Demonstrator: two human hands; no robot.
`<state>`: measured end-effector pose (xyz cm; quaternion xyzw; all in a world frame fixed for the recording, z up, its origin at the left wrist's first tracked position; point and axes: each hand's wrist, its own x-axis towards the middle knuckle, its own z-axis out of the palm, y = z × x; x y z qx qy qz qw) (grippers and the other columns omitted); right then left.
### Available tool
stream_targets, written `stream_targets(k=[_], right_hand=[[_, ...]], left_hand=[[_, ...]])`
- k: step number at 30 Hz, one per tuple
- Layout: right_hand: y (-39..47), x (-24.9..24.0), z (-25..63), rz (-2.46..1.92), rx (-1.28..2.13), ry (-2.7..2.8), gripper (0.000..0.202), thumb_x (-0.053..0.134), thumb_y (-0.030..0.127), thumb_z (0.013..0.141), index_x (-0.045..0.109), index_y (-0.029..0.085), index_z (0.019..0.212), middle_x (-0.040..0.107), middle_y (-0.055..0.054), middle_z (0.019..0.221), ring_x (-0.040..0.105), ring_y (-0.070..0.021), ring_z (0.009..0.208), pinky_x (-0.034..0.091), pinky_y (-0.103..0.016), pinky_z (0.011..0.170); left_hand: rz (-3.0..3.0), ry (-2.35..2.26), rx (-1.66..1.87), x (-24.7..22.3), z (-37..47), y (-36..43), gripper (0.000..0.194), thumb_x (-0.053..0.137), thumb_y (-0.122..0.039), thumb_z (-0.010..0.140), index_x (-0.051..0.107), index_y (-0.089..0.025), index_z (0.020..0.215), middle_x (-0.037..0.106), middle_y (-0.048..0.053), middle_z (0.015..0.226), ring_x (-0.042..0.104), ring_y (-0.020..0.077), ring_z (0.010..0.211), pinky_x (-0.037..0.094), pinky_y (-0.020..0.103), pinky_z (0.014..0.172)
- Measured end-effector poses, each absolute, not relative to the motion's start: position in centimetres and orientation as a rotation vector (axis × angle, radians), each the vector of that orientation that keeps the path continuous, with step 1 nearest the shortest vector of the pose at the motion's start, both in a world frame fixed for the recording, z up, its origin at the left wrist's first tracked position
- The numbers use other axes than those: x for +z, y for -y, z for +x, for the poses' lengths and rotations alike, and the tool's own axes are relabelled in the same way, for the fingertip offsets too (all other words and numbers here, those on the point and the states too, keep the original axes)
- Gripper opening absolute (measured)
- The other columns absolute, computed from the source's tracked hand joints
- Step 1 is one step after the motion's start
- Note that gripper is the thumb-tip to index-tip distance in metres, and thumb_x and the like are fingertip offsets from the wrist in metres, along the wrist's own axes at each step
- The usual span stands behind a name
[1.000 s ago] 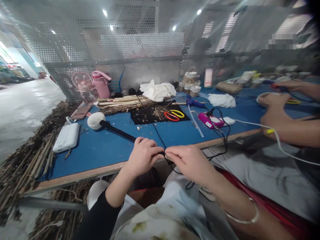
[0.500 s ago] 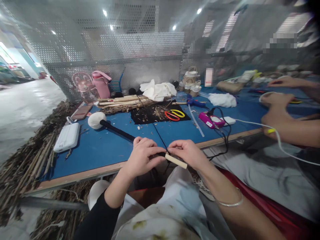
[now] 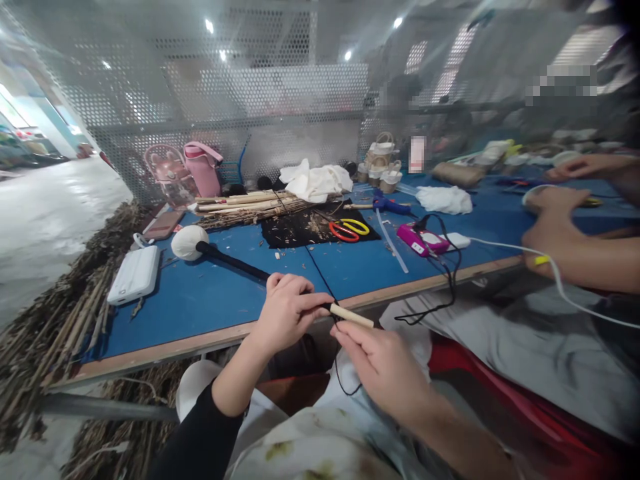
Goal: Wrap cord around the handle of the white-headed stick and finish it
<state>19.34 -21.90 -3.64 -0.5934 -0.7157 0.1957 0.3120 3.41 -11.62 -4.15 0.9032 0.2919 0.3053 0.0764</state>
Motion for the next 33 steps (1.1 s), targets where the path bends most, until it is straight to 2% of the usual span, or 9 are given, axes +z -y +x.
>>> stream_targets(k=[4,11,14,19,24,29,33], right_hand=[[21.0,-1.1,20.5,-1.593,0.485,2.08,0.03,0.04,0.028,0.09,0.058,0.021,0.068,0.06,-0.002,0.062,0.05,-0.0139,0.053,0.027,-0.026,0.051],[19.0,0.3,20.6,-1.562,0.368,2.23,0.026,0.048,0.021,0.084,0.062,0.02,0.063,0.062,-0.002,0.06,0.05,-0.0141,0.055,0.026,-0.026,0.054],[17.9,0.5,20.5,-1.551,0.515,2.212,0.028,0.046,0.021,0.085,0.065,0.019,0.064,0.062,-0.001,0.06,0.048,-0.0124,0.053,0.027,-0.025,0.054],[16.4,0.5,21.5,-1.475,0.939,1.984,0.024,0.048,0.027,0.083,0.068,0.016,0.074,0.064,0.0,0.069,0.052,-0.0122,0.064,0.034,-0.022,0.058],[15.8,-0.9,23.1,-1.441,1.261,1.623,0.03,0.052,0.041,0.079,0.063,0.013,0.076,0.045,0.005,0.05,0.032,-0.0069,0.044,0.023,-0.021,0.045],[15.6,-3.2,23.3,-1.402,1.346,1.464,0.034,0.06,0.047,0.074,0.063,0.013,0.074,0.046,0.004,0.053,0.033,-0.0064,0.046,0.021,-0.021,0.044],[16.1,-5.5,21.7,-1.331,1.286,1.255,0.031,0.064,0.044,0.07,0.062,0.014,0.077,0.051,0.002,0.058,0.039,-0.0077,0.05,0.027,-0.021,0.047]], left_hand=[[2.714,-0.891,0.861,-3.8,3.5,11.6,0.025,0.049,-0.042,0.087,0.067,-0.033,0.102,0.059,0.002,0.086,0.049,0.0169,0.085,0.024,0.037,0.08],[2.732,-0.882,0.764,-3.7,3.6,11.8,0.024,0.05,-0.04,0.087,0.065,-0.03,0.102,0.059,0.001,0.085,0.048,0.0172,0.085,0.023,0.037,0.079],[2.743,-0.892,0.729,-3.6,3.6,11.8,0.025,0.046,-0.04,0.089,0.065,-0.03,0.102,0.059,0.001,0.083,0.047,0.017,0.084,0.023,0.036,0.078],[2.717,-0.871,0.743,-3.4,3.3,11.9,0.025,0.05,-0.043,0.086,0.066,-0.028,0.099,0.06,0.001,0.084,0.048,0.0167,0.084,0.023,0.036,0.078],[2.664,-0.842,0.84,-3.5,3.2,11.9,0.022,0.057,-0.043,0.082,0.066,-0.03,0.097,0.06,-0.001,0.085,0.05,0.0155,0.083,0.023,0.035,0.078],[2.646,-0.841,0.918,-3.9,3.0,11.8,0.023,0.059,-0.046,0.08,0.068,-0.03,0.095,0.061,-0.001,0.083,0.051,0.0154,0.082,0.023,0.036,0.078],[2.632,-0.797,0.994,-4.1,2.9,11.8,0.026,0.058,-0.049,0.08,0.069,-0.031,0.095,0.062,0.0,0.082,0.052,0.0156,0.081,0.023,0.036,0.079]])
